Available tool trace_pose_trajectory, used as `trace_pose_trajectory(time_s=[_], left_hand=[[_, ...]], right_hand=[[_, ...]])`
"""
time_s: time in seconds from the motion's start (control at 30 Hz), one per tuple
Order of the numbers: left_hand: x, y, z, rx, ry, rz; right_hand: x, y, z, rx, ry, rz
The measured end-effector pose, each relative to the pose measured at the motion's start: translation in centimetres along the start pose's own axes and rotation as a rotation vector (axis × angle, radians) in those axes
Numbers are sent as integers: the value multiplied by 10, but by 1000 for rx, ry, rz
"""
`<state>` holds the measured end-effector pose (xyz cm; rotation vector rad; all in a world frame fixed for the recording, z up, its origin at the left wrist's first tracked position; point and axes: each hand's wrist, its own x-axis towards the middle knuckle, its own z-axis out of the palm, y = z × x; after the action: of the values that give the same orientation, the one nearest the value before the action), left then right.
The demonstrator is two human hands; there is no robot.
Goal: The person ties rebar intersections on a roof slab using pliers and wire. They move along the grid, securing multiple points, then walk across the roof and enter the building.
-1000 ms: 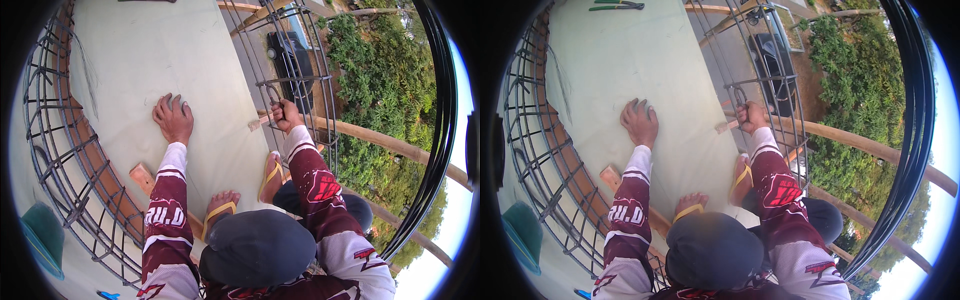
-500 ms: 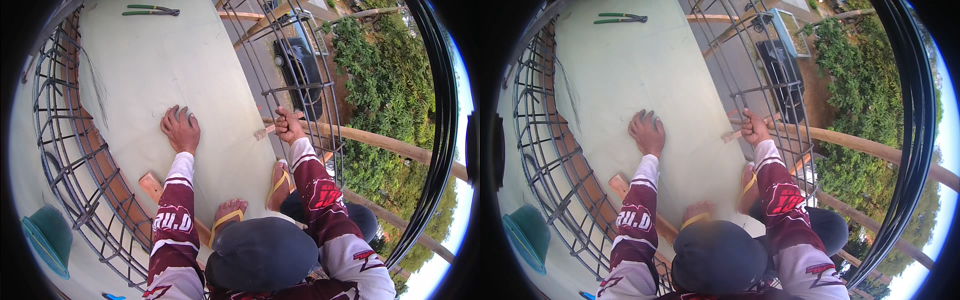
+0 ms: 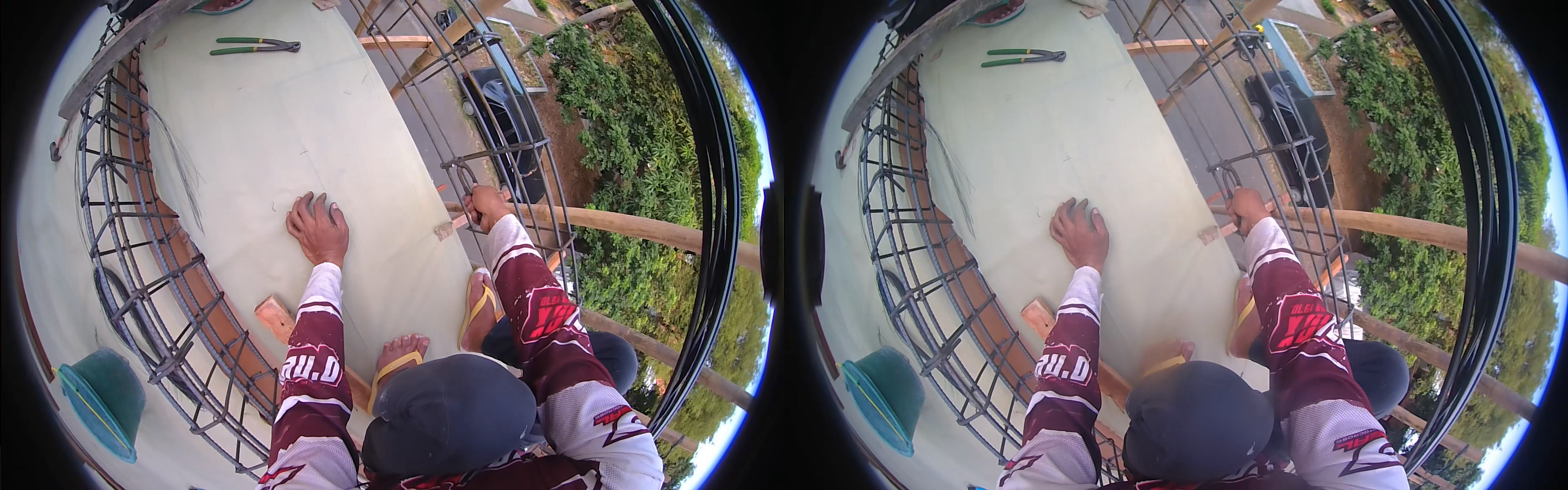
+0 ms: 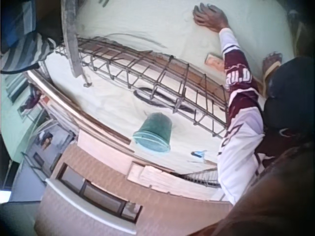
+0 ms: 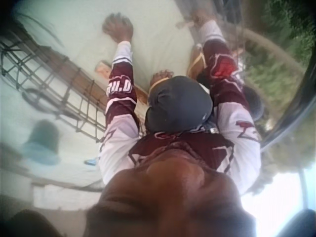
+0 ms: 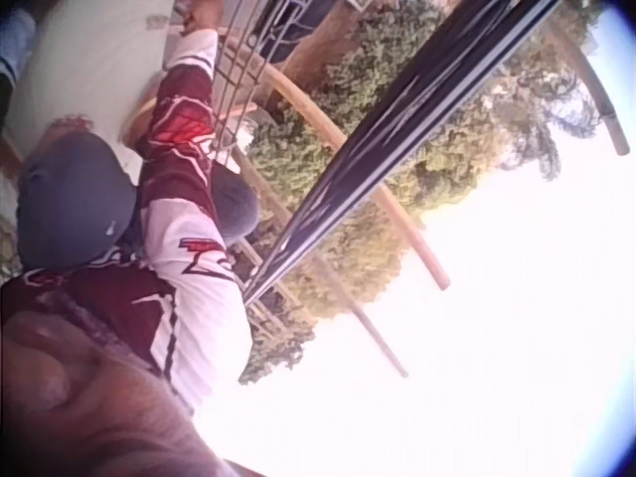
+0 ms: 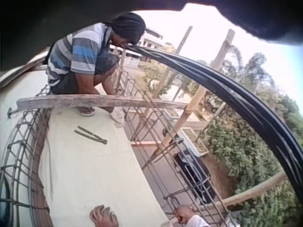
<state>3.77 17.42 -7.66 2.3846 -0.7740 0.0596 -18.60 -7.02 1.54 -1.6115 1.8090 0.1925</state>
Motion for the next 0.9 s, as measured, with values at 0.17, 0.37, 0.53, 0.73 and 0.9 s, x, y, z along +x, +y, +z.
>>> trace_pose_trajectory(time_s=[0.17,0.37,0.53,0.73,0.9], left_hand=[[-3,-1,1,10,-19,7],[2,-9,-7,24,-24,-15],[-5,17,6,-36,-43,14],[1,-2,-3,24,-44,3],[0,3,-2,20,-52,2]], right_hand=[[-19,29,35,1153,-218,370],[-27,7,28,-425,446,-324],[28,54,16,-263,189,-174],[-14,39,20,1349,-320,228],[-19,25,18,-263,488,-416]])
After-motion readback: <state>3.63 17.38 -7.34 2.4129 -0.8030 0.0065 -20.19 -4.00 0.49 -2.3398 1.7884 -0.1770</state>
